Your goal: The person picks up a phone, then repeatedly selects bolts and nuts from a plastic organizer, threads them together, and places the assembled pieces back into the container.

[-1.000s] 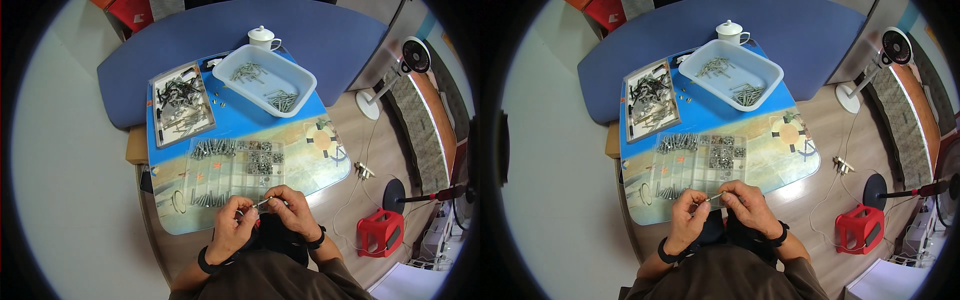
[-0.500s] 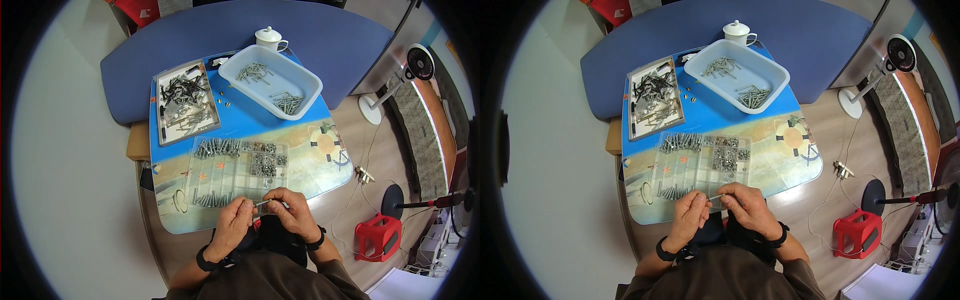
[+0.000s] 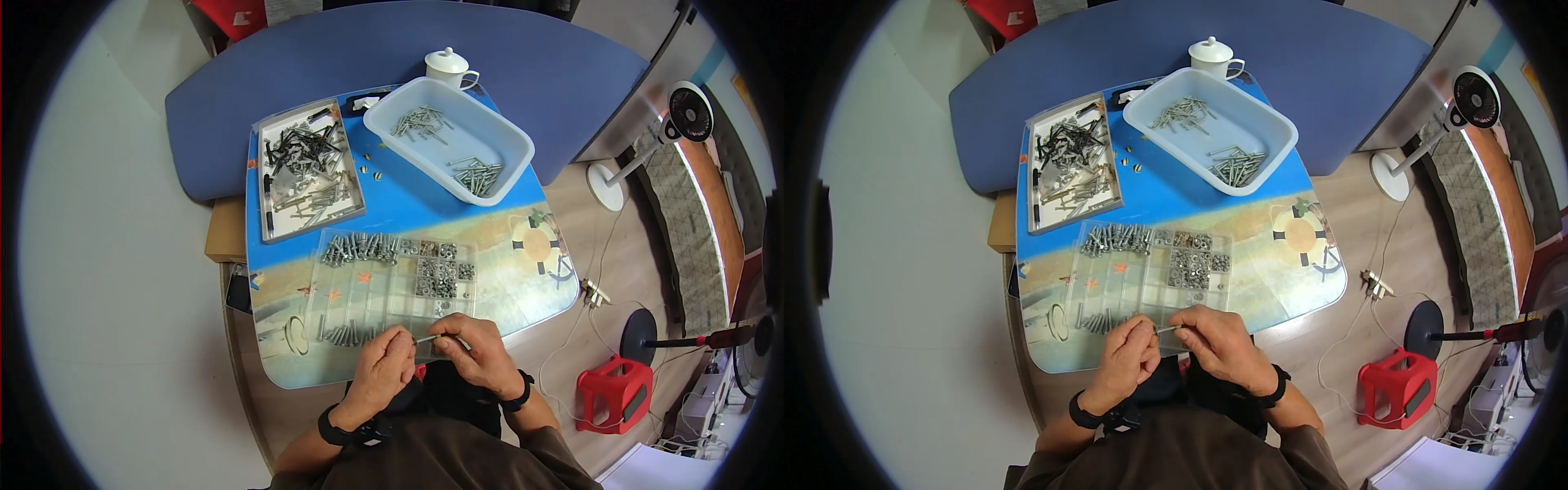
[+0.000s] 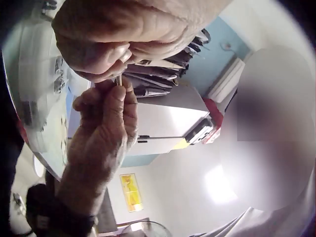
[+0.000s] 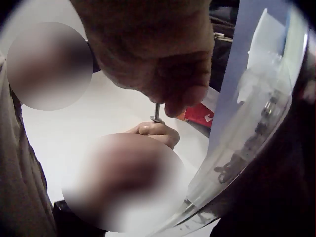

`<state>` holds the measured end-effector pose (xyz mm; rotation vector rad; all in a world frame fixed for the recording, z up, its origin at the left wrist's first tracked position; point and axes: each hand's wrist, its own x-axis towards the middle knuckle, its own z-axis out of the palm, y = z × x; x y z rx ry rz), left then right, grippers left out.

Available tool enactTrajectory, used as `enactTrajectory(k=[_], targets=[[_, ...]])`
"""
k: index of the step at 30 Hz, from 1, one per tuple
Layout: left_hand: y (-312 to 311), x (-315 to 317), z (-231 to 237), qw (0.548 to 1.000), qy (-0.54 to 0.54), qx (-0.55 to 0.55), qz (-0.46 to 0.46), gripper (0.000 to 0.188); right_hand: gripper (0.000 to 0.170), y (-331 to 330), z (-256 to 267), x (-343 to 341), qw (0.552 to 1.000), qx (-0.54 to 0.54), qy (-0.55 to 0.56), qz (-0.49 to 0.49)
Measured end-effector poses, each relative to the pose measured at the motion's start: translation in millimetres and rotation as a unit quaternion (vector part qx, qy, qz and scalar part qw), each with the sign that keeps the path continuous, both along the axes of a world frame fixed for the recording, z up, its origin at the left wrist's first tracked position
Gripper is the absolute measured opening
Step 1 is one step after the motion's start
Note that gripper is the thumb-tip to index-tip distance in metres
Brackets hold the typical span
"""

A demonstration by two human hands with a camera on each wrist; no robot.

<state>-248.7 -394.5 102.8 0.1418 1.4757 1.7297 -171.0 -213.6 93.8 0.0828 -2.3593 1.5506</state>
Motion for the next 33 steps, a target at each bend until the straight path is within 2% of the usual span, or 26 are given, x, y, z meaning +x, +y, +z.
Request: enactTrajectory(k=[1, 2, 4, 5, 7, 10, 14, 17, 19, 23, 25, 26, 28, 29, 31, 32, 33], targets=[[0, -3, 3, 0.998, -0.065, 0.003, -0.015, 0.035, 0.017, 2, 2, -2, 0.999, 0.043, 0.031, 0.012], [-1, -4, 3, 0.998, -0.064, 0.004, -0.014, 0.035, 0.017, 2, 2, -5, 0.998, 0.044, 0.031, 0.013], [-3, -7, 3, 0.99, -0.134, 0.031, -0.03, 0.039, 0.026, 4, 0, -8, 0.984, 0.119, 0.126, 0.035], [-5, -9, 3, 0.99, -0.134, 0.032, -0.03, 0.039, 0.026, 6, 1, -9, 0.984, 0.12, 0.125, 0.036], [-8, -13, 3, 0.976, -0.203, 0.056, -0.05, 0.041, 0.032, 10, 3, -11, 0.966, 0.179, 0.171, 0.071], [-13, -14, -6, 0.964, -0.24, 0.09, -0.068, 0.043, 0.037, 12, 9, -10, 0.95, 0.239, 0.174, 0.097], [-15, -18, -7, 0.962, -0.243, 0.111, -0.057, 0.037, 0.041, 12, 11, -16, 0.95, 0.232, 0.178, 0.11], [-8, -20, 7, 0.971, -0.234, 0.05, -0.012, 0.035, 0.042, 14, 14, -21, 0.954, 0.228, 0.152, 0.118], [-7, -13, -1, 0.996, -0.083, 0.014, 0.007, 0.032, 0.034, 11, 13, -22, 0.969, 0.183, 0.143, 0.087], [-9, -13, -12, 0.996, -0.04, 0.081, -0.005, 0.029, 0.032, 9, 14, -25, 0.978, 0.156, 0.111, 0.08], [-8, -14, -8, 0.983, -0.118, 0.134, 0.05, 0.023, 0.03, 8, 13, -26, 0.982, 0.143, 0.102, 0.067], [-9, -14, -8, 0.983, -0.118, 0.134, 0.049, 0.023, 0.03, 8, 12, -26, 0.982, 0.143, 0.101, 0.067], [-10, -15, -8, 0.992, -0.04, 0.115, 0.016, 0.019, 0.028, 8, 11, -26, 0.989, 0.123, 0.067, 0.057], [-10, -15, -8, 0.992, -0.04, 0.115, 0.015, 0.019, 0.028, 9, 11, -27, 0.989, 0.123, 0.067, 0.056], [-9, -13, -8, 0.996, 0.052, 0.074, -0.003, 0.018, 0.025, 9, 12, -28, 0.992, 0.102, 0.065, 0.043], [-8, -12, -8, 0.996, 0.052, 0.074, -0.003, 0.018, 0.025, 9, 11, -28, 0.992, 0.101, 0.065, 0.043], [-8, -11, -9, 0.993, 0.114, 0.037, -0.005, 0.018, 0.025, 10, 11, -28, 0.992, 0.1, 0.061, 0.043]])
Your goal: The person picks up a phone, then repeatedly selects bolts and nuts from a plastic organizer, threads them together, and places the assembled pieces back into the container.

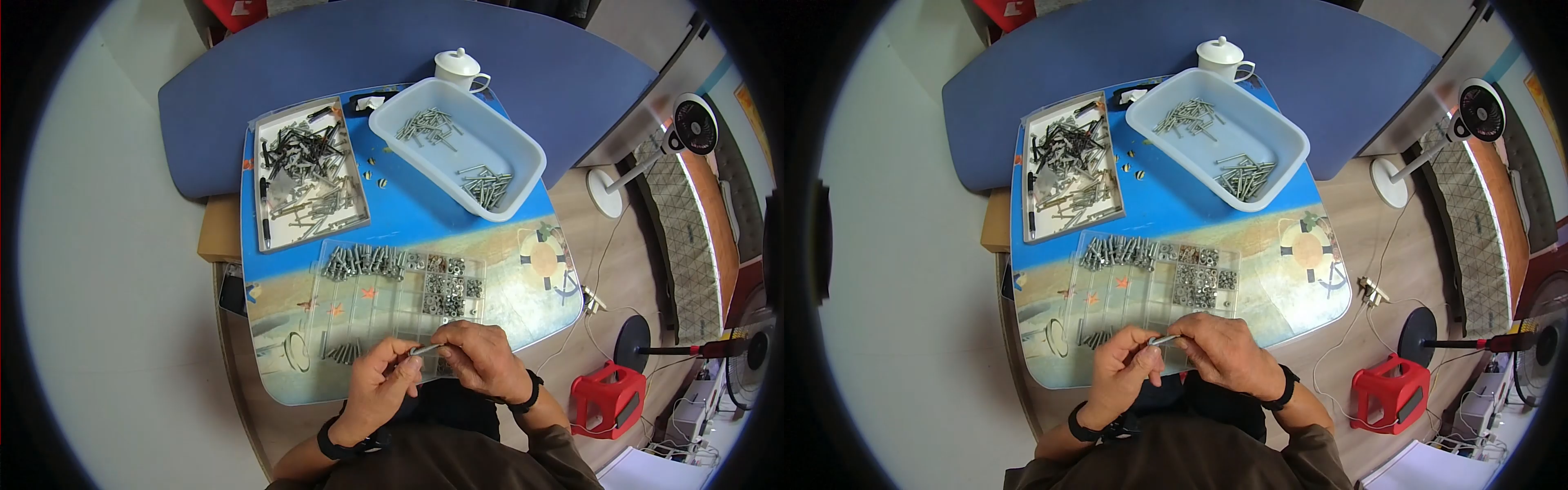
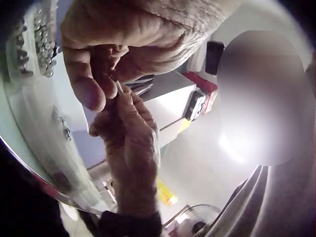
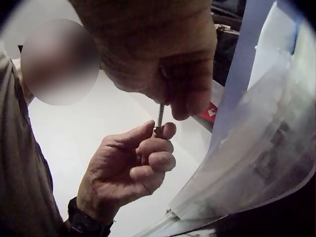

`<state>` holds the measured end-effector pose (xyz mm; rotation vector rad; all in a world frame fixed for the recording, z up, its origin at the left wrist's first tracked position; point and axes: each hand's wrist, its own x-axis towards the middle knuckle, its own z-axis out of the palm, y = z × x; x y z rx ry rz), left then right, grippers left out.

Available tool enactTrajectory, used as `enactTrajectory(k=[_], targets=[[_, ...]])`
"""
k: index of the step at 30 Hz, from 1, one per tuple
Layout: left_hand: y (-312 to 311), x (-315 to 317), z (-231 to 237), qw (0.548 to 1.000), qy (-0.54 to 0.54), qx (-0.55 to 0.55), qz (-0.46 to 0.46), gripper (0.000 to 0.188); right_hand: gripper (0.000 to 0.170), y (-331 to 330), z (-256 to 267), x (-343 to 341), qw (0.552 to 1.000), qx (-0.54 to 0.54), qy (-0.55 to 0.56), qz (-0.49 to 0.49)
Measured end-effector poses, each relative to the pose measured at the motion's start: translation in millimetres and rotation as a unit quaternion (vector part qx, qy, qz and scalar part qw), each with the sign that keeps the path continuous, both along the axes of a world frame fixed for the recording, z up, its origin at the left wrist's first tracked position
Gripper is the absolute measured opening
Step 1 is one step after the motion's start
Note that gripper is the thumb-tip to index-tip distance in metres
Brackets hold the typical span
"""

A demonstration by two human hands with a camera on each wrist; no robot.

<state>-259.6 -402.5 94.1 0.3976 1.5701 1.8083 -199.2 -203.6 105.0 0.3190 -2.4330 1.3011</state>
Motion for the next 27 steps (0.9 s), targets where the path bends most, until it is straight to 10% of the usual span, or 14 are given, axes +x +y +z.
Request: enactTrajectory(k=[4, 16, 27], targets=[[1, -2, -6, 0.96, 0.254, -0.122, 0.002, 0.019, 0.023, 2, 0, -1, 1.0, 0.004, -0.007, 0.003], [0, -7, 2, 0.995, -0.004, -0.075, -0.068, 0.035, 0.026, 9, 7, -1, 0.999, -0.016, -0.017, 0.048], [-1, 2, 0, 0.98, 0.165, -0.102, -0.039, 0.035, 0.015, 5, 2, 3, 0.987, -0.143, -0.063, 0.026]])
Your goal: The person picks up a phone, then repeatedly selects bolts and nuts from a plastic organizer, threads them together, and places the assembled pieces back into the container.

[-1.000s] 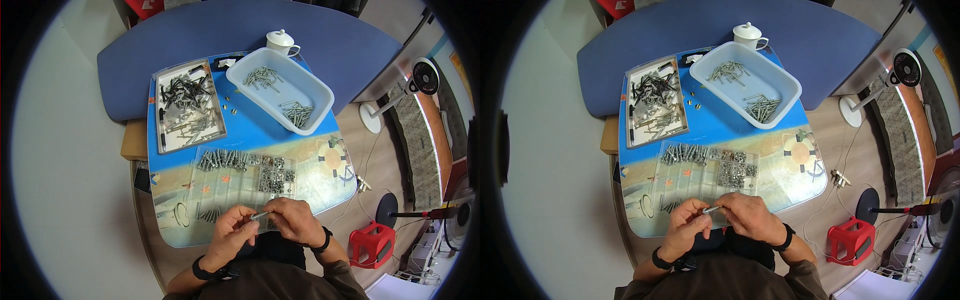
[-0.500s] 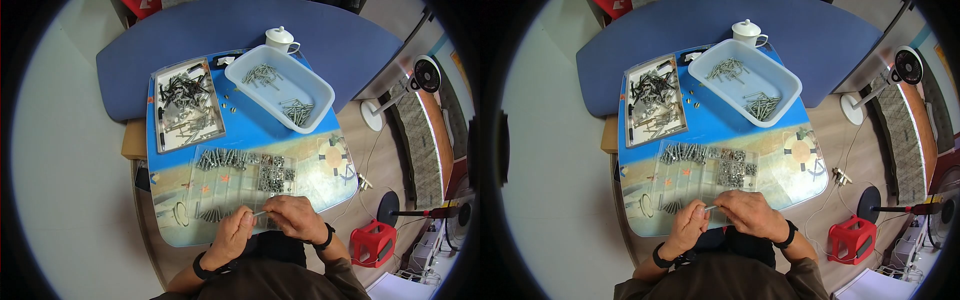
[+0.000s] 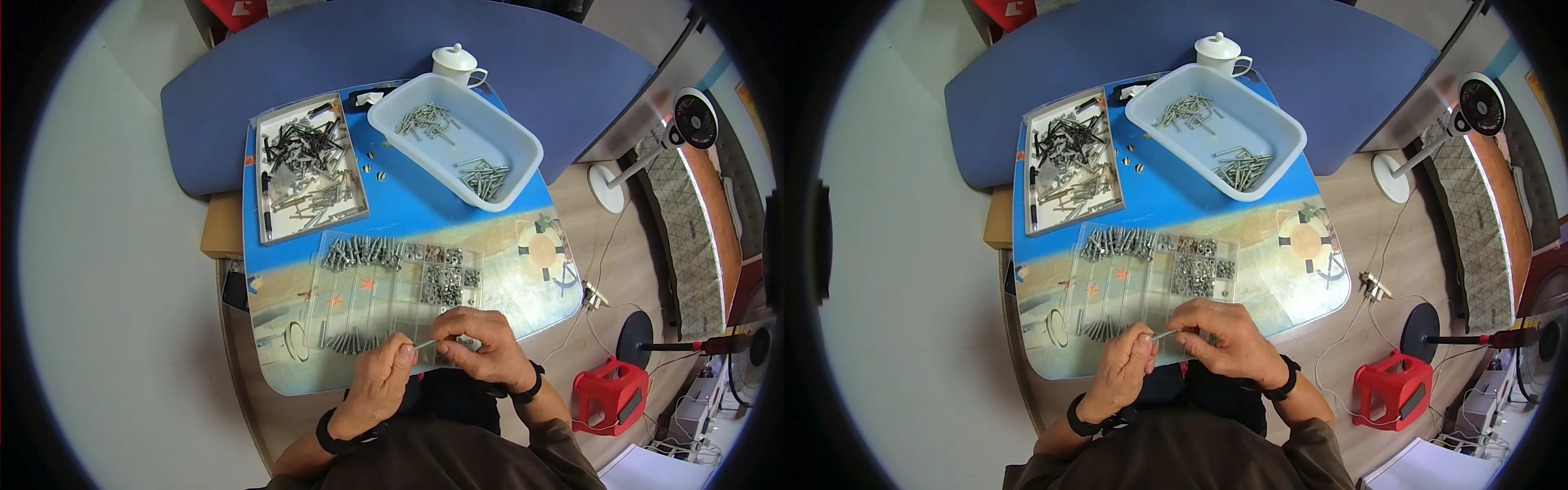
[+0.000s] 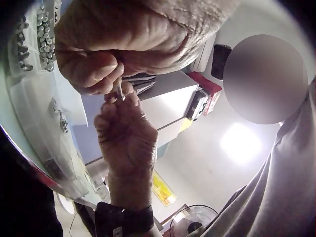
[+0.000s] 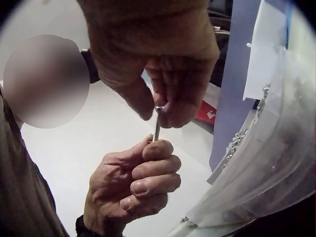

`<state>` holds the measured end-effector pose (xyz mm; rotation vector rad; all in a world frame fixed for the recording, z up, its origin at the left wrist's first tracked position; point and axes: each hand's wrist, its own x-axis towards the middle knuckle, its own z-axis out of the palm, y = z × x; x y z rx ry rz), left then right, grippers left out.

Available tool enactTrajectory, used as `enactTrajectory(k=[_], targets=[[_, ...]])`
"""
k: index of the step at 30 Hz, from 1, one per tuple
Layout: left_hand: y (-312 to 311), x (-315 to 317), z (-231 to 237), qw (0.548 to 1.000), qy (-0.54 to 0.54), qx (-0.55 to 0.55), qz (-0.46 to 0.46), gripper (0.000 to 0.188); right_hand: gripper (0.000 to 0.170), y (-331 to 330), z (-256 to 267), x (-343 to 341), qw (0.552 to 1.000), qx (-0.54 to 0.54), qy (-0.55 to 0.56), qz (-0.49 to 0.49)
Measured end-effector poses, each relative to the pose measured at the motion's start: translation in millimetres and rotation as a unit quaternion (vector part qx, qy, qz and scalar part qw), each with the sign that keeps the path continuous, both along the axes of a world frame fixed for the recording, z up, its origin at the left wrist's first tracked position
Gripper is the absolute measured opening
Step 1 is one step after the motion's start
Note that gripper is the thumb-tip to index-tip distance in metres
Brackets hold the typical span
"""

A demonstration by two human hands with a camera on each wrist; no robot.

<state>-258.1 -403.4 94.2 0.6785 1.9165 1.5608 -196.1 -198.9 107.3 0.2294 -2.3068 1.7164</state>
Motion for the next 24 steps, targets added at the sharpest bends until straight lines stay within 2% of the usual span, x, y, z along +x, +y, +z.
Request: enactTrajectory(k=[2, 4, 7, 10, 13, 14, 16, 20, 22, 24], targets=[[0, 1, 0, 1.0, 0.003, -0.007, -0.005, 0.034, 0.014, 0, 6, 3, 1.0, -0.012, -0.013, -0.006], [0, 4, -1, 1.0, -0.002, 0.002, 0.005, 0.036, 0.012, 1, 10, 6, 0.994, -0.043, -0.103, 0.001], [0, 4, 1, 1.0, 0.008, 0.005, 0.001, 0.036, 0.013, 1, 13, 6, 0.988, -0.013, -0.155, -0.002], [-1, 5, -4, 0.999, 0.034, -0.004, 0.004, 0.034, 0.015, 2, 3, 7, 0.996, -0.014, -0.094, 0.0], [0, 4, 0, 1.0, 0.013, 0.003, 0.0, 0.038, 0.017, 5, -1, 3, 0.999, -0.001, -0.033, 0.016], [0, 4, 0, 1.0, 0.012, 0.003, 0.0, 0.038, 0.017, 5, 2, 3, 0.999, -0.001, -0.033, 0.016], [-1, 2, -1, 1.0, 0.007, -0.005, -0.002, 0.038, 0.015, 5, 10, 4, 0.989, -0.078, -0.126, 0.023], [2, 0, -1, 1.0, 0.022, 0.011, 0.006, 0.038, 0.014, 5, 4, 0, 0.986, -0.045, -0.157, 0.006], [1, -2, -1, 1.0, 0.001, -0.001, 0.001, 0.038, 0.014, 8, -2, -3, 0.999, -0.013, -0.041, 0.012], [-2, -3, 0, 0.999, -0.039, -0.001, -0.001, 0.037, 0.014, 16, -3, -4, 0.999, -0.026, -0.04, 0.008]])
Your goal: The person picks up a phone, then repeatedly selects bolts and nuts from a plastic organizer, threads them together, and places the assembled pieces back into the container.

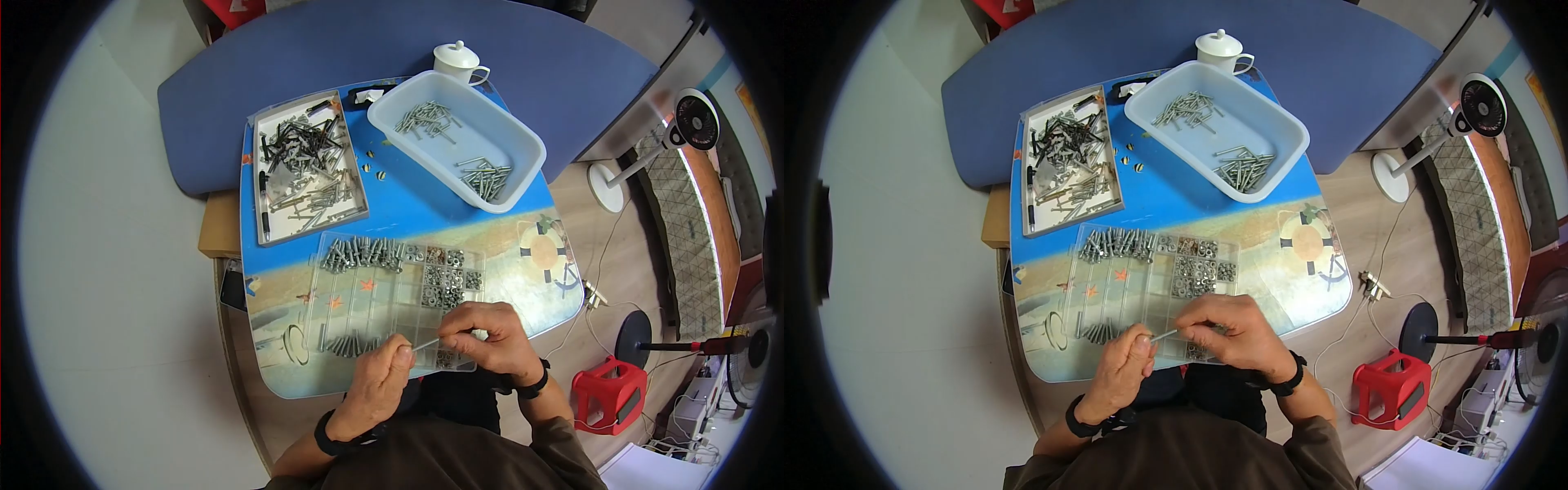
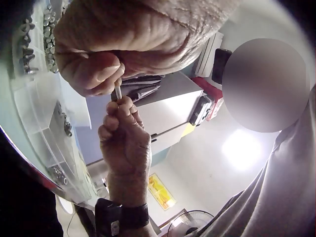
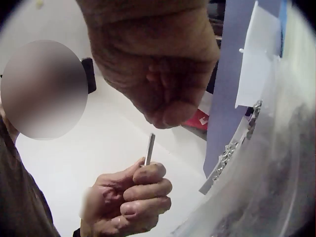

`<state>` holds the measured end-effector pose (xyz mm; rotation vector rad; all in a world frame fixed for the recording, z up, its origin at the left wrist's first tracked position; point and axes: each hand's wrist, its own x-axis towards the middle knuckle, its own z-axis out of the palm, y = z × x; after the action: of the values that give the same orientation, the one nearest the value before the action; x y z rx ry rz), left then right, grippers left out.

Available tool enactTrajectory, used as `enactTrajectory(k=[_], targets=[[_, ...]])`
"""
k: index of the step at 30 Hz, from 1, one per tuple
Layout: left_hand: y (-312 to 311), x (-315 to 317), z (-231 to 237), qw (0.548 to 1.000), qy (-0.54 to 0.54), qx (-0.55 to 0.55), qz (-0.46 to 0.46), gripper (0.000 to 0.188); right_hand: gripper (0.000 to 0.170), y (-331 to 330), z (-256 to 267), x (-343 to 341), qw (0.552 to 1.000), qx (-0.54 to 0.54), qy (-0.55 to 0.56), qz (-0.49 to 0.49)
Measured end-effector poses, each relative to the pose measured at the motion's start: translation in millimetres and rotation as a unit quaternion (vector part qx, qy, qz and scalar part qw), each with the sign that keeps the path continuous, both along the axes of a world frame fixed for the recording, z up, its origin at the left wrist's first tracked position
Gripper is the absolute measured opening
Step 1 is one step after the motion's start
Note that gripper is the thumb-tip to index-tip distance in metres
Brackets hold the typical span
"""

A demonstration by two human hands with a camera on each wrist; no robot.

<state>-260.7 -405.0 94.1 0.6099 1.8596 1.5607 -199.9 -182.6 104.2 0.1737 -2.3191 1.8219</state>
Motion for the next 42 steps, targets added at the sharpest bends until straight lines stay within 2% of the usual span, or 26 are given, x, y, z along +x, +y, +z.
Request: enactTrajectory(k=[2, 5, 6, 8, 10, 12, 19, 23, 25, 26, 28, 30, 32, 36, 40, 42], targets=[[-1, -2, -1, 0.999, -0.039, 0.001, 0.0, 0.036, 0.014, 7, 3, -3, 1.0, -0.011, 0.002, -0.003], [-1, -6, -3, 1.0, -0.021, 0.009, 0.015, 0.035, 0.013, 11, 15, -15, 0.986, 0.127, -0.025, -0.106], [0, -8, -2, 1.0, -0.004, 0.007, 0.017, 0.034, 0.013, 16, 15, -21, 0.986, 0.127, -0.025, -0.107], [3, -10, -1, 1.0, 0.013, 0.007, 0.018, 0.034, 0.014, 27, 11, -33, 0.952, 0.279, 0.025, -0.121], [4, -8, 3, 1.0, -0.011, -0.01, 0.019, 0.036, 0.015, 32, 5, -43, 0.946, 0.297, 0.022, -0.126], [4, -8, 4, 0.999, -0.025, -0.007, 0.019, 0.036, 0.015, 37, 0, -51, 0.922, 0.366, 0.011, -0.129], [5, -9, -3, 0.997, -0.073, 0.014, 0.007, 0.037, 0.019, 45, -7, -58, 0.912, 0.389, -0.032, -0.125], [2, -10, 0, 0.996, -0.082, 0.019, 0.002, 0.037, 0.025, 35, 13, -46, 0.933, 0.332, -0.051, -0.129], [0, -9, 0, 0.997, -0.065, 0.031, -0.001, 0.036, 0.031, 29, 25, -31, 0.988, 0.144, -0.05, -0.024], [-1, -8, 1, 0.997, -0.064, 0.032, -0.001, 0.036, 0.03, 27, 25, -24, 0.993, 0.105, -0.03, 0.041], [-3, -4, 2, 0.997, -0.078, 0.022, -0.013, 0.034, 0.028, 11, 26, -17, 0.993, 0.102, 0.012, 0.066], [-6, 0, 3, 0.996, -0.077, 0.031, -0.018, 0.033, 0.019, -3, 25, -8, 0.99, 0.116, 0.009, 0.084], [-8, 4, 3, 0.996, -0.075, 0.04, -0.021, 0.031, 0.014, -14, 24, -2, 0.993, 0.103, 0.002, 0.063], [-16, 12, 5, 0.996, -0.07, 0.042, -0.04, 0.028, 0.011, -25, 22, 8, 0.995, 0.081, -0.021, 0.049], [-23, 18, 5, 0.996, -0.061, 0.023, -0.054, 0.026, 0.01, -39, 22, 16, 0.988, 0.125, 0.021, 0.087], [-25, 19, 6, 0.996, -0.059, 0.034, -0.058, 0.028, 0.01, -45, 21, 21, 0.995, 0.076, -0.016, 0.067]])
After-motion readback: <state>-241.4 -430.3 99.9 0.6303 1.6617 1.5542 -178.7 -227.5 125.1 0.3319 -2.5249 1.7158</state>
